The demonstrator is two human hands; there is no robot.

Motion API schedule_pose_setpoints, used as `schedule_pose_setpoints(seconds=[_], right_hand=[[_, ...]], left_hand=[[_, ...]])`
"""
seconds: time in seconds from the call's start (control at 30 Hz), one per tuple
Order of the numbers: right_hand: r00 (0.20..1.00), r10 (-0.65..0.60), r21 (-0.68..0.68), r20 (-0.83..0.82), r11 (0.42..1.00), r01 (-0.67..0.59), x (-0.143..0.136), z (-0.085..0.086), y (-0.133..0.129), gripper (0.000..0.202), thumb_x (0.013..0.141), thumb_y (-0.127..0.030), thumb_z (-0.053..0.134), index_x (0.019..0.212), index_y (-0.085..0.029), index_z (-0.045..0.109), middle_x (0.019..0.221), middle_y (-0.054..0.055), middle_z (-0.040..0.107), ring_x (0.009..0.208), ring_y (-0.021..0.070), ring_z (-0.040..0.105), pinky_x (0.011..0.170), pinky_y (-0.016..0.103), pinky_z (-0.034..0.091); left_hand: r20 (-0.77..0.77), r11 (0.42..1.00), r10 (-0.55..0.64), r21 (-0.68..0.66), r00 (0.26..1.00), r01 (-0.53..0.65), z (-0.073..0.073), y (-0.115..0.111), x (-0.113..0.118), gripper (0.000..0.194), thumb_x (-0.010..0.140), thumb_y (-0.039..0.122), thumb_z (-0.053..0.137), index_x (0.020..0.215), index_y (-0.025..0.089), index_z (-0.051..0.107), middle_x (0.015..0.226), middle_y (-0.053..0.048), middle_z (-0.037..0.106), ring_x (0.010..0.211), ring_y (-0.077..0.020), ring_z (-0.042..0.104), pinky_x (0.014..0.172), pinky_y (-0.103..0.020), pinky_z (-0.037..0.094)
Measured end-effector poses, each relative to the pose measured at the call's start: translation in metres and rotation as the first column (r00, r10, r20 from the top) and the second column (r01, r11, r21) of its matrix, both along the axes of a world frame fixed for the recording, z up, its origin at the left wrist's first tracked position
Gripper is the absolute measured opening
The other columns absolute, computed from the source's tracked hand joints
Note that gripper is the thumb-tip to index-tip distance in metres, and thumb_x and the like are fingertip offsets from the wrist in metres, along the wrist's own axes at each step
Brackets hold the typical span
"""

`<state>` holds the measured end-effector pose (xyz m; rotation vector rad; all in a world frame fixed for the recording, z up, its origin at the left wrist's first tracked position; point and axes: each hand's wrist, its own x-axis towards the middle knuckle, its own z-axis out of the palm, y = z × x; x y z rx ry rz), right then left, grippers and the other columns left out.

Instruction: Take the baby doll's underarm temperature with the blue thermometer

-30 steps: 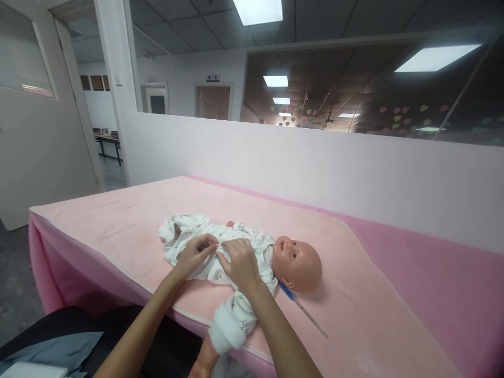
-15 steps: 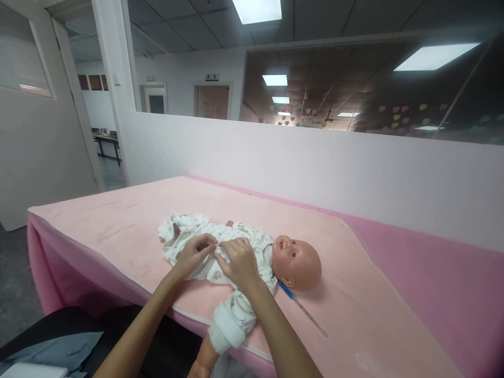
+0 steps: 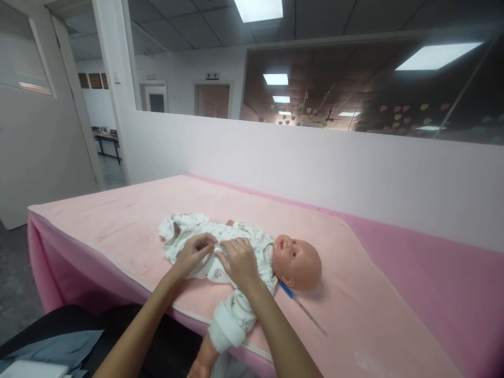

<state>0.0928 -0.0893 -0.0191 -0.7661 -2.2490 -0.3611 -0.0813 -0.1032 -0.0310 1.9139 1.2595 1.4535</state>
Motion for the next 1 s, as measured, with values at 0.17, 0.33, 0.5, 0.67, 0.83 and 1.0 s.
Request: schedule_pose_setpoints(seconds=[0.17, 0.33, 0.5, 0.67, 0.83, 1.0], right_hand=[[1.000, 0.009, -0.010, 0.023, 1.000, -0.009, 0.0004, 0.0009, -0.0005, 0.018, 0.084, -0.034, 0.053, 0.094, -0.020, 0.057, 0.082, 0.004, 0.062, 0.078, 0.0176, 0.053, 0.075, 0.032, 0.035], [0.998, 0.020, 0.000, 0.051, 1.000, -0.020, -0.0002, 0.0015, 0.0005, 0.015, 0.084, -0.034, 0.053, 0.089, -0.022, 0.059, 0.082, 0.003, 0.061, 0.078, 0.0161, 0.052, 0.074, 0.031, 0.035], [0.998, 0.017, 0.031, 0.067, 0.999, -0.019, -0.0005, 0.0014, -0.0001, 0.016, 0.087, -0.032, 0.048, 0.090, -0.022, 0.060, 0.081, 0.003, 0.060, 0.076, 0.0154, 0.051, 0.073, 0.031, 0.035], [0.996, -0.006, 0.059, 0.086, 0.998, 0.001, -0.0010, 0.0027, -0.0022, 0.016, 0.088, -0.031, 0.046, 0.089, -0.021, 0.058, 0.081, 0.004, 0.060, 0.076, 0.0157, 0.051, 0.071, 0.030, 0.035], [0.994, -0.031, 0.068, 0.102, 0.997, 0.024, -0.0023, 0.0024, -0.0022, 0.016, 0.088, -0.031, 0.046, 0.089, -0.020, 0.057, 0.081, 0.004, 0.059, 0.076, 0.0166, 0.051, 0.070, 0.031, 0.035], [0.993, -0.046, 0.072, 0.105, 0.997, 0.038, -0.0036, 0.0013, -0.0019, 0.013, 0.088, -0.030, 0.047, 0.090, -0.020, 0.056, 0.081, 0.004, 0.059, 0.076, 0.0165, 0.051, 0.070, 0.031, 0.035]], left_hand=[[0.059, 1.000, -0.026, -0.017, 0.998, 0.027, -0.0037, 0.0019, -0.0030, 0.017, 0.074, 0.023, 0.051, 0.087, 0.016, 0.061, 0.074, -0.002, 0.060, 0.067, -0.0152, 0.053, 0.060, -0.025, 0.038], [0.095, 0.998, -0.042, -0.048, 0.995, 0.047, -0.0065, 0.0035, -0.0044, 0.019, 0.072, 0.021, 0.050, 0.087, 0.016, 0.061, 0.075, -0.003, 0.061, 0.067, -0.0157, 0.054, 0.059, -0.025, 0.039], [0.070, 0.999, -0.022, -0.040, 0.997, 0.025, -0.0058, 0.0028, -0.0041, 0.018, 0.072, 0.022, 0.050, 0.085, 0.015, 0.061, 0.068, -0.002, 0.059, 0.062, -0.0145, 0.051, 0.057, -0.024, 0.037], [0.063, 0.999, -0.018, -0.041, 0.998, 0.021, -0.0053, 0.0031, -0.0040, 0.020, 0.073, 0.023, 0.050, 0.088, 0.016, 0.061, 0.072, -0.003, 0.059, 0.065, -0.0152, 0.052, 0.057, -0.025, 0.037], [0.054, 0.999, -0.019, -0.032, 0.998, 0.021, -0.0057, 0.0036, -0.0044, 0.021, 0.073, 0.025, 0.050, 0.088, 0.016, 0.061, 0.069, -0.002, 0.058, 0.064, -0.0151, 0.051, 0.056, -0.025, 0.038], [0.017, 1.000, -0.001, -0.029, 1.000, 0.002, -0.0051, 0.0028, -0.0048, 0.021, 0.073, 0.026, 0.050, 0.086, 0.016, 0.063, 0.066, -0.001, 0.057, 0.062, -0.0153, 0.051, 0.054, -0.025, 0.037]])
